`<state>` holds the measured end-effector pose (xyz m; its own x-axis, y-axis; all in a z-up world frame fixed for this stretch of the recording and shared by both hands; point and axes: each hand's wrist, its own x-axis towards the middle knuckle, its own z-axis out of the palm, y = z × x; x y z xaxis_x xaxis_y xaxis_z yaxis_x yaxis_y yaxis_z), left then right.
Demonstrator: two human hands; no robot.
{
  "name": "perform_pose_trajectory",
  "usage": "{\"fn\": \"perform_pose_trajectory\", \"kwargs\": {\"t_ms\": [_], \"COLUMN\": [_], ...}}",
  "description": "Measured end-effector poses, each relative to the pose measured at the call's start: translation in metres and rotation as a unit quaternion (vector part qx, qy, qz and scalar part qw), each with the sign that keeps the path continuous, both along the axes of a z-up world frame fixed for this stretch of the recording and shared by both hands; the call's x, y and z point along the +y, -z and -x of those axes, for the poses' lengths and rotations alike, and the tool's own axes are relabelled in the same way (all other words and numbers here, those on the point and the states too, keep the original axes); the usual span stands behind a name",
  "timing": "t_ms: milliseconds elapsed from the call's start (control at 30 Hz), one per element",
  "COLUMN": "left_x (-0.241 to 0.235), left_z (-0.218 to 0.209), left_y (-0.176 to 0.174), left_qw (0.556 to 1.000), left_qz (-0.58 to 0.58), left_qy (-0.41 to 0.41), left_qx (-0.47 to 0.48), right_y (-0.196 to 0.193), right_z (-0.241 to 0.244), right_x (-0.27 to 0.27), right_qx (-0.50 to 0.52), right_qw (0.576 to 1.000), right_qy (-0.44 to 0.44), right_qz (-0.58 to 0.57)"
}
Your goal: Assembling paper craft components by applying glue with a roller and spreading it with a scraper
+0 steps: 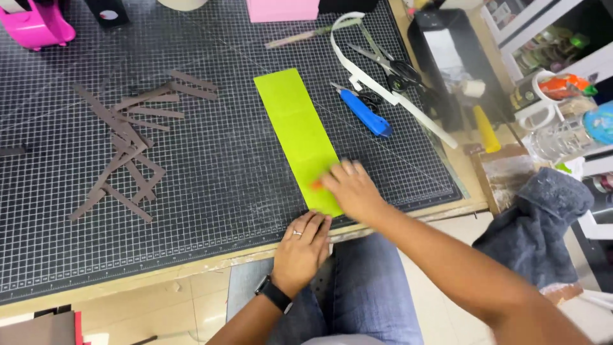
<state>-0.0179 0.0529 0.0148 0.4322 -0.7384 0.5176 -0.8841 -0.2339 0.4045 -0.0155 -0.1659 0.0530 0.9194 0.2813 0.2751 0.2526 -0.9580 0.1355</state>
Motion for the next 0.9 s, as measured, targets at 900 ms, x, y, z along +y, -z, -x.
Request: {"fn": "perform_pose_trajectory", "kwargs": {"t_ms": [900], "left_x": [0.004], "left_z": [0.001], "left_y": [-0.007], "left_qw": [0.999], "left_qz": [0.038], "left_qy": [-0.018], "left_qx": [-0.026], "right_y": [0.008], "right_z": [0.040], "right_x": [-0.006], "right_qx": [0.086], "right_qw": [0.990], "right_qy": [0.047], "right_qz": [-0.100]}}
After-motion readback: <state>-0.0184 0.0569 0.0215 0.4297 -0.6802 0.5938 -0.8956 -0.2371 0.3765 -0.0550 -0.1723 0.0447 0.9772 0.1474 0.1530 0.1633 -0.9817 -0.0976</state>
